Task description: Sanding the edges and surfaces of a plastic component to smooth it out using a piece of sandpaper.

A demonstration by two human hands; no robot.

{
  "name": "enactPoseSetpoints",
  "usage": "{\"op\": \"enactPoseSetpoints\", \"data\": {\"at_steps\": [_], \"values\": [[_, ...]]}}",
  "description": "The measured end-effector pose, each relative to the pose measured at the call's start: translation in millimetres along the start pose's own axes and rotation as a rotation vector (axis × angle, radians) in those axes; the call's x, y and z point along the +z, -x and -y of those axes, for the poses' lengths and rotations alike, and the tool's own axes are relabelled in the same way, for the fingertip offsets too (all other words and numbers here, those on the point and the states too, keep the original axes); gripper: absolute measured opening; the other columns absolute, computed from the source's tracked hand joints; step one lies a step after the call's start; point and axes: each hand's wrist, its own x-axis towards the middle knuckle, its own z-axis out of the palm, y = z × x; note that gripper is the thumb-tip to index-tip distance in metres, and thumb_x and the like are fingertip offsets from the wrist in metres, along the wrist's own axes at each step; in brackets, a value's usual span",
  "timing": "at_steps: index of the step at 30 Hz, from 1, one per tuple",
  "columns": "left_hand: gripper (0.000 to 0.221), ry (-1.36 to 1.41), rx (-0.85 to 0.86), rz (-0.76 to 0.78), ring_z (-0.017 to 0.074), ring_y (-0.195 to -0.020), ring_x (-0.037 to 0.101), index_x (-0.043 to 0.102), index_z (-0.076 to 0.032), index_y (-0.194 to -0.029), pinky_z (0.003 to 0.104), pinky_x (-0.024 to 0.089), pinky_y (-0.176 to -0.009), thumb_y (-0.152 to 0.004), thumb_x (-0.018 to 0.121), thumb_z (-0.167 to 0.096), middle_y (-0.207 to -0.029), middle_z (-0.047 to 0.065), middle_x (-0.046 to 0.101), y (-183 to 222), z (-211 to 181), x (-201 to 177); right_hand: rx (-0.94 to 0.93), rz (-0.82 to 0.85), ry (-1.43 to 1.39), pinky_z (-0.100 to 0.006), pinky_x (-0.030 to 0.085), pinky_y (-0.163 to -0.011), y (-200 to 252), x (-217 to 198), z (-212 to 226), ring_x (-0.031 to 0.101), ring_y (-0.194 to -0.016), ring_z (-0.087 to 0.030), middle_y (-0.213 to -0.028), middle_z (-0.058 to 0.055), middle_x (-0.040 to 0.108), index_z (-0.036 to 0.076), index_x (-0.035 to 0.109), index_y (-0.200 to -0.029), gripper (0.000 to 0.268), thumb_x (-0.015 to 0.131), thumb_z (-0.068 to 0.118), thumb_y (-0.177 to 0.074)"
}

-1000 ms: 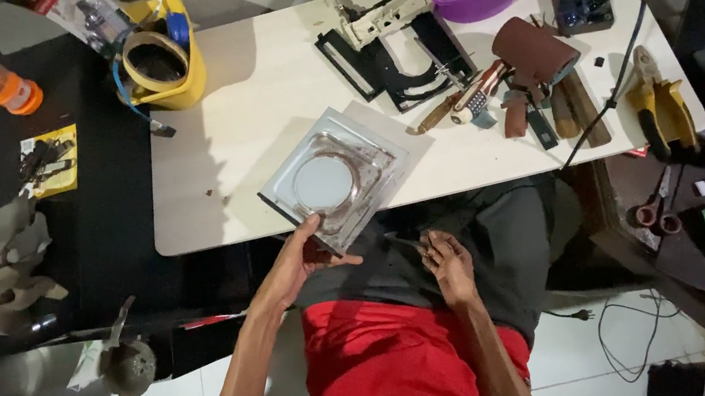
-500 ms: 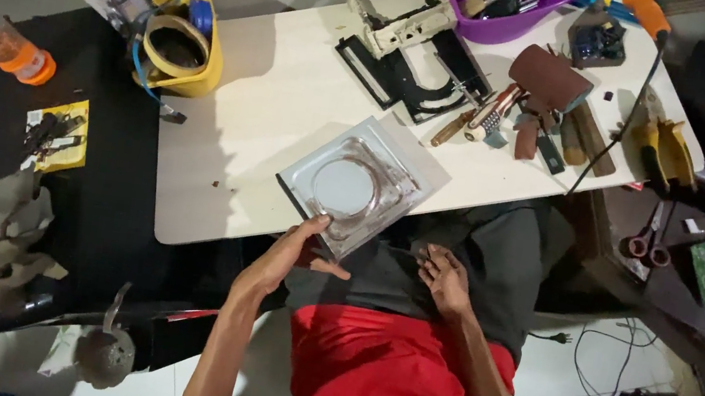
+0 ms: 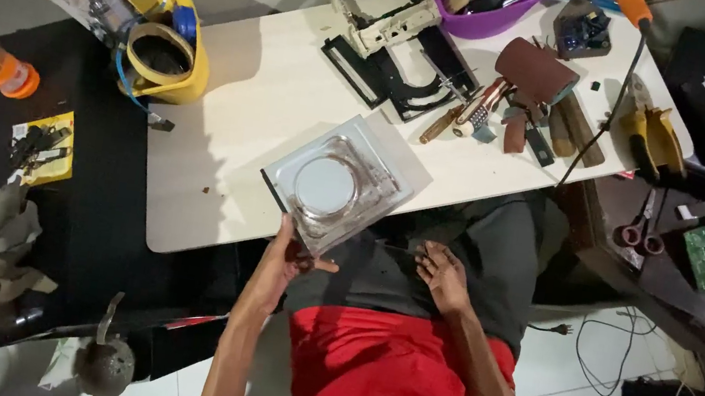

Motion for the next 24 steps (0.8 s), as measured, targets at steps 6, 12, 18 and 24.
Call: {"op": "enactPoseSetpoints", "data": {"at_steps": [6, 12, 18, 24], "values": [[0.105, 0.299, -0.011, 0.202, 0.0408, -0.122, 0.06, 0.043, 0.0, -0.15, 0.053, 0.051, -0.098, -0.083, 0.046, -0.08, -0.137, 0.03, 0.059, -63, 74, -55, 0.006, 0.035, 0.024, -0.046, 0.046, -0.104, 2, -6, -1, 0.062, -0.109, -0.027, -0.122, -0.013, 0.064, 0.009, 0.061, -0.108, 0.027, 0.078, 0.026, -0.095], [0.05, -0.699, 0.165, 0.085, 0.0144, -0.096, 0.072, 0.08, -0.012, -0.112, 0.029, 0.049, -0.084, -0.088, 0.059, -0.05, -0.1, 0.004, 0.079, 36, 15, -46, 0.03, 0.042, -0.032, -0.036, 0.05, -0.097, 15, 2, 8, 0.064, -0.105, -0.023, -0.121, -0.01, 0.07, 0.012, 0.064, -0.116, 0.02, 0.067, 0.021, -0.098], [0.013, -0.427, 1.07, 0.253, 0.0274, -0.098, 0.075, 0.069, -0.004, -0.096, 0.039, 0.06, -0.083, -0.093, 0.065, -0.016, -0.103, 0.013, 0.077, 132, -31, -33, 0.063, 0.014, -0.038, -0.038, 0.044, -0.105, 5, -6, 1, 0.06, -0.113, -0.025, -0.126, -0.01, 0.064, 0.007, 0.058, -0.128, 0.032, 0.059, 0.014, -0.097], [0.04, -0.434, 1.112, 0.89, 0.0333, -0.107, 0.07, 0.066, -0.007, -0.097, 0.051, 0.052, -0.103, -0.105, 0.033, -0.029, -0.116, 0.015, 0.072, -28, 251, -57, 0.054, 0.047, -0.193, -0.042, 0.043, -0.11, -75, -62, -40, 0.056, -0.122, -0.032, -0.126, -0.012, 0.058, 0.005, 0.057, -0.124, 0.031, 0.063, 0.02, -0.097]]}}
